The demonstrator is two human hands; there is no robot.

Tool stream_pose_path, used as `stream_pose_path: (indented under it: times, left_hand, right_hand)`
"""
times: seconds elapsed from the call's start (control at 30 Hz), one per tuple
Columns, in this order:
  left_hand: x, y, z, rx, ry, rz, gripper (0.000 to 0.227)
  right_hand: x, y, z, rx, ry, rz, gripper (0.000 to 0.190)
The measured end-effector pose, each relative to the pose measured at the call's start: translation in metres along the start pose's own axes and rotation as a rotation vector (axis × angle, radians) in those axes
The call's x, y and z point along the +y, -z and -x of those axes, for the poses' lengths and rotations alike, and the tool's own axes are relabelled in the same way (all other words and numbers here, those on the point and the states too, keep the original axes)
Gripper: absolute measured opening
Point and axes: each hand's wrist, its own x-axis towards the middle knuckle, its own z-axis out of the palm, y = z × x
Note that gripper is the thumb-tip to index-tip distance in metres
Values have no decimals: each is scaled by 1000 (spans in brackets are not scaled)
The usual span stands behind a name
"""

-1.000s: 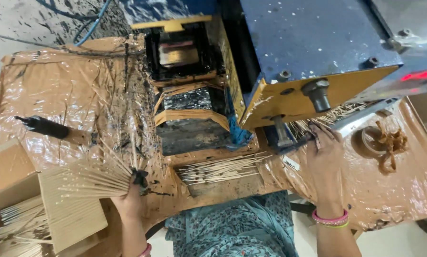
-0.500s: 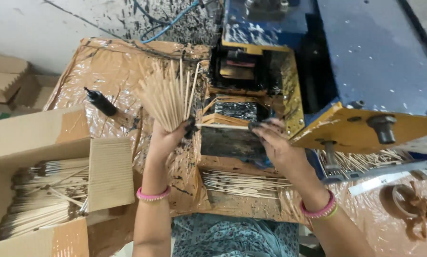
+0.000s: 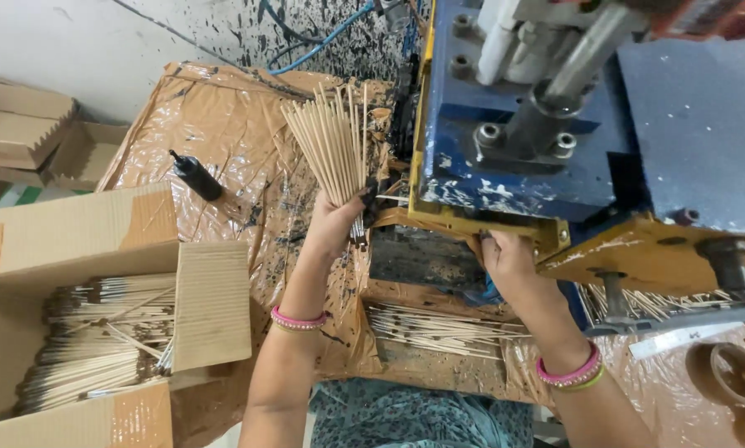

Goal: Operator feeds wooden sticks into an automatic incense-making machine to apply paste.

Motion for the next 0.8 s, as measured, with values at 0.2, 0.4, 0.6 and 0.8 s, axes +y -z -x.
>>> stream_pose_path:
  times: [0.2,0.4,0.6,0.8]
  left_hand:
    - [-12,2,58,78,85,-321,22]
    - [-104,90,170,171,-163,-504,38]
    - [-72,86,207,194,-181,-344,12]
    - [-26,19,175,-402,459,-149,13]
  right_hand:
    - [10,-5,0,274,501,-140,28]
    - [4,89,120,741,333,116,18]
    - [50,96,156,752,213,488,26]
    - [6,21,134,104,175,-751,31]
